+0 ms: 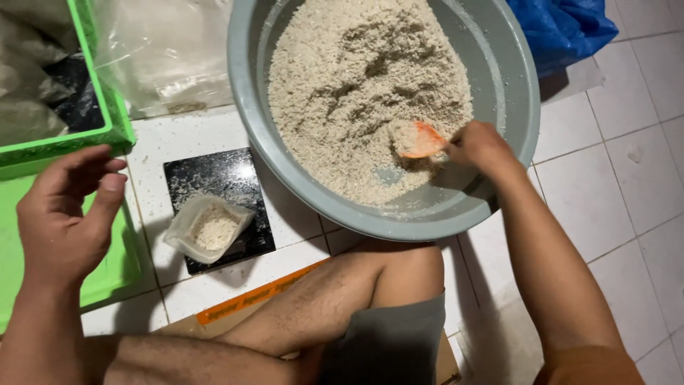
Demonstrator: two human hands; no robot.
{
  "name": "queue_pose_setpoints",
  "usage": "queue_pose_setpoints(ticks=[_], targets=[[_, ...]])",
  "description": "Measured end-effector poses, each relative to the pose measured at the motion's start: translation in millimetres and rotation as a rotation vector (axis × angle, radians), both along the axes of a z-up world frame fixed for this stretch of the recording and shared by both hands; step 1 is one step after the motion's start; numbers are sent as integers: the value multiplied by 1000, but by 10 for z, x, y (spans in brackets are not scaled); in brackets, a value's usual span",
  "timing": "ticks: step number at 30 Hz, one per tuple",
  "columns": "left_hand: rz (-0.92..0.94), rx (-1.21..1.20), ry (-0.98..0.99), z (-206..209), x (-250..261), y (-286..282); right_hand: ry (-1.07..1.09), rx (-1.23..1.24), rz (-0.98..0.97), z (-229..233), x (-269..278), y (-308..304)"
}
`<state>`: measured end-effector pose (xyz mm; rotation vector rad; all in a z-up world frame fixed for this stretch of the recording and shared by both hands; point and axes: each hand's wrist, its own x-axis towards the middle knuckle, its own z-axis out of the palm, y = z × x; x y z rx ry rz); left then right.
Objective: Packaging grains into small plastic bags by scooping from a large basin, weighing on a digital scale, and organizing them in a tray.
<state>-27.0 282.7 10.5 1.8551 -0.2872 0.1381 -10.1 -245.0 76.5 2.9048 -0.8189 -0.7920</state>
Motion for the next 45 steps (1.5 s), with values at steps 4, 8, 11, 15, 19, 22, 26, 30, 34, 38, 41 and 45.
queue_pose_setpoints(ticks=[4, 8, 11, 15, 19, 22, 26, 30, 34, 38, 41, 45], targets=[[3, -5, 34, 101, -46, -19, -154, 54, 123, 105, -268, -322], [-45, -16, 61, 193, -86, -47, -346, 249, 170, 449, -541, -155], [-84, -12, 83, 247, -154, -48, -421, 334, 162, 750, -682, 289], [-123, -42, 49, 276, -230, -84, -463, 389, 228, 967, -821, 859], [-140, -95, 109, 269, -299, -174, -514, 509, 254, 821, -892, 1396], [-100, -103, 202, 185, -310, -258, -582, 648, 347, 624, -906, 1705], [-34, -55, 90, 53, -289, -353, -664, 554, 473, 471, -898, 2086], [66, -64, 70, 45, -284, -401, -807, 366, 665, 384, -888, 2323], [116, -80, 69, 56, -262, -411, -1063, -100, 1119, 199, -885, 2385], [114, -95, 41, 86, -268, -421, -1043, -331, 1301, 192, -945, 2530], [111, -91, 33, 74, -258, -427, -1042, -334, 1291, 266, -972, 2514], [107, -75, 45, 50, -251, -430, -1086, -211, 1205, 268, -1027, 2265]])
